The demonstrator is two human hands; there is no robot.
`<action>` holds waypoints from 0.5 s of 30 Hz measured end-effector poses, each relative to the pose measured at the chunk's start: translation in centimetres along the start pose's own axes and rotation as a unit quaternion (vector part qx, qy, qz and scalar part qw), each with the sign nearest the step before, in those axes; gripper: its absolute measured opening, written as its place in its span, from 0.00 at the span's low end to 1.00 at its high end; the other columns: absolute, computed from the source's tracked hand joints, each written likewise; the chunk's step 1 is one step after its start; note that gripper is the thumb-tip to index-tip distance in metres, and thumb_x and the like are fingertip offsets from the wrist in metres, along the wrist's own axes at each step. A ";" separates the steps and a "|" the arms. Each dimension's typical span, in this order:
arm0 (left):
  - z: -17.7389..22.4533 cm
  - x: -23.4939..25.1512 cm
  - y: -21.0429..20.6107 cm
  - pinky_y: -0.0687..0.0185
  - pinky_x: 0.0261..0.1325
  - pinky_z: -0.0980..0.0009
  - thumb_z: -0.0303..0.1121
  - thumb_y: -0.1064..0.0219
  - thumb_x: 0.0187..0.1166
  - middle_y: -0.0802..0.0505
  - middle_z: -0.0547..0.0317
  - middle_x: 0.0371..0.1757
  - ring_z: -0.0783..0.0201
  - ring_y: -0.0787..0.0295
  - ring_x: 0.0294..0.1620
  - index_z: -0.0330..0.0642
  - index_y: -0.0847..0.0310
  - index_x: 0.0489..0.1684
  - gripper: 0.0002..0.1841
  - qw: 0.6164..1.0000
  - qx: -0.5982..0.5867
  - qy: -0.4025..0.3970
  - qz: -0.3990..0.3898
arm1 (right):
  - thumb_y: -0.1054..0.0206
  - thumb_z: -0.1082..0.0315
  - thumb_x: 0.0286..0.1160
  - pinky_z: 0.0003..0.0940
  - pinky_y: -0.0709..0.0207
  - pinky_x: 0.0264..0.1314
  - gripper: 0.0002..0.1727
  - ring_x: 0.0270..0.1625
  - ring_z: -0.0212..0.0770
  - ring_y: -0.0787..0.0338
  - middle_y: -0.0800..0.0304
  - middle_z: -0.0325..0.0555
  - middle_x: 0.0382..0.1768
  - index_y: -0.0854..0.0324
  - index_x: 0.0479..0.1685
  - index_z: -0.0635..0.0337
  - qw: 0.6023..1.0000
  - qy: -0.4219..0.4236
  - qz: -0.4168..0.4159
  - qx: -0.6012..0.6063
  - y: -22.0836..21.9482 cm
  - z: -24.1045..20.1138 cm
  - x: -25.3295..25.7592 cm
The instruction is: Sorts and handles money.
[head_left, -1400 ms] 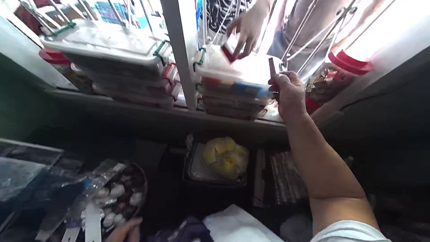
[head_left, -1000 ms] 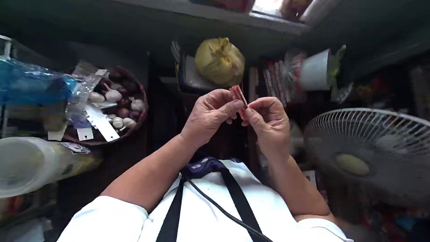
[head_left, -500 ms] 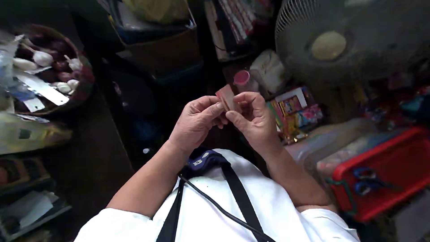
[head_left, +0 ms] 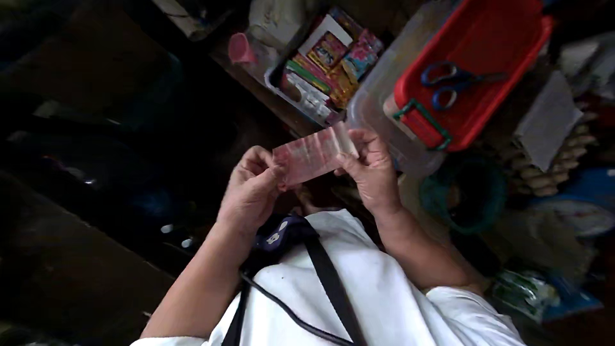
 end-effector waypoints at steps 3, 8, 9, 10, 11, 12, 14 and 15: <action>-2.8 -2.8 0.2 0.08 0.46 0.69 0.23 0.43 0.81 0.09 0.67 0.44 0.71 0.09 0.40 0.56 0.26 0.51 0.12 0.999 0.012 0.034 0.003 | 0.27 0.81 0.69 0.35 0.08 0.41 0.33 0.37 0.38 0.07 0.09 0.49 0.40 0.31 0.77 0.67 0.999 -0.045 -0.004 -0.006 0.0 1.9 -3.7; -5.6 -6.4 -0.8 0.09 0.57 0.62 0.52 0.41 0.87 0.09 0.65 0.56 0.64 0.08 0.54 0.62 0.33 0.71 0.19 0.995 0.034 0.059 -0.067 | 0.29 0.82 0.72 0.29 0.10 0.47 0.18 0.43 0.33 0.08 0.08 0.53 0.45 0.20 0.61 0.75 0.993 -0.092 -0.078 -0.016 -0.7 3.4 -9.2; -6.0 -7.0 -1.4 0.08 0.56 0.63 0.52 0.36 0.84 0.10 0.65 0.59 0.64 0.08 0.54 0.63 0.39 0.76 0.25 0.993 0.062 0.071 -0.072 | 0.28 0.81 0.73 0.28 0.11 0.48 0.14 0.42 0.33 0.08 0.08 0.52 0.44 0.19 0.56 0.74 0.993 -0.090 -0.078 -0.016 0.0 3.4 -10.0; -6.5 -7.6 -1.9 0.08 0.54 0.67 0.47 0.30 0.81 0.11 0.65 0.60 0.66 0.08 0.52 0.65 0.43 0.79 0.31 0.989 0.091 0.092 -0.068 | 0.28 0.80 0.73 0.28 0.11 0.46 0.11 0.41 0.32 0.08 0.09 0.51 0.41 0.18 0.52 0.74 0.993 -0.087 -0.074 -0.015 0.9 3.3 -10.7; -7.1 -8.1 -2.4 0.08 0.50 0.69 0.41 0.27 0.78 0.11 0.66 0.60 0.68 0.08 0.49 0.66 0.44 0.80 0.34 0.985 0.116 0.110 -0.061 | 0.28 0.79 0.74 0.28 0.10 0.45 0.09 0.39 0.32 0.08 0.09 0.49 0.38 0.18 0.48 0.73 0.994 -0.080 -0.069 -0.017 2.1 3.2 -11.3; -7.8 -8.6 -2.9 0.08 0.49 0.71 0.36 0.27 0.77 0.11 0.67 0.58 0.69 0.08 0.48 0.65 0.42 0.80 0.34 0.981 0.136 0.124 -0.055 | 0.28 0.78 0.75 0.28 0.11 0.43 0.07 0.37 0.32 0.09 0.09 0.48 0.37 0.17 0.46 0.72 0.995 -0.070 -0.062 -0.025 3.3 3.1 -12.0; -9.3 -9.2 -3.6 0.08 0.47 0.71 0.28 0.28 0.75 0.09 0.66 0.52 0.70 0.09 0.44 0.58 0.31 0.72 0.27 0.976 0.166 0.135 -0.035 | 0.28 0.76 0.76 0.28 0.11 0.41 0.06 0.35 0.32 0.09 0.08 0.48 0.35 0.16 0.45 0.71 0.996 -0.060 -0.041 -0.044 6.4 3.0 -13.4; -9.8 -9.4 -3.8 0.07 0.48 0.70 0.27 0.29 0.74 0.08 0.65 0.50 0.70 0.08 0.44 0.54 0.25 0.67 0.22 0.973 0.182 0.137 -0.023 | 0.28 0.76 0.76 0.28 0.11 0.40 0.06 0.34 0.32 0.09 0.08 0.47 0.35 0.16 0.44 0.71 0.997 -0.057 -0.027 -0.048 8.1 3.0 -14.1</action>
Point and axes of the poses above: each hand's wrist, its own x-axis towards the middle knuckle, its own y-axis out of the back of the hand, z = x × y, the point moved 8 cm from there along x, towards the middle knuckle
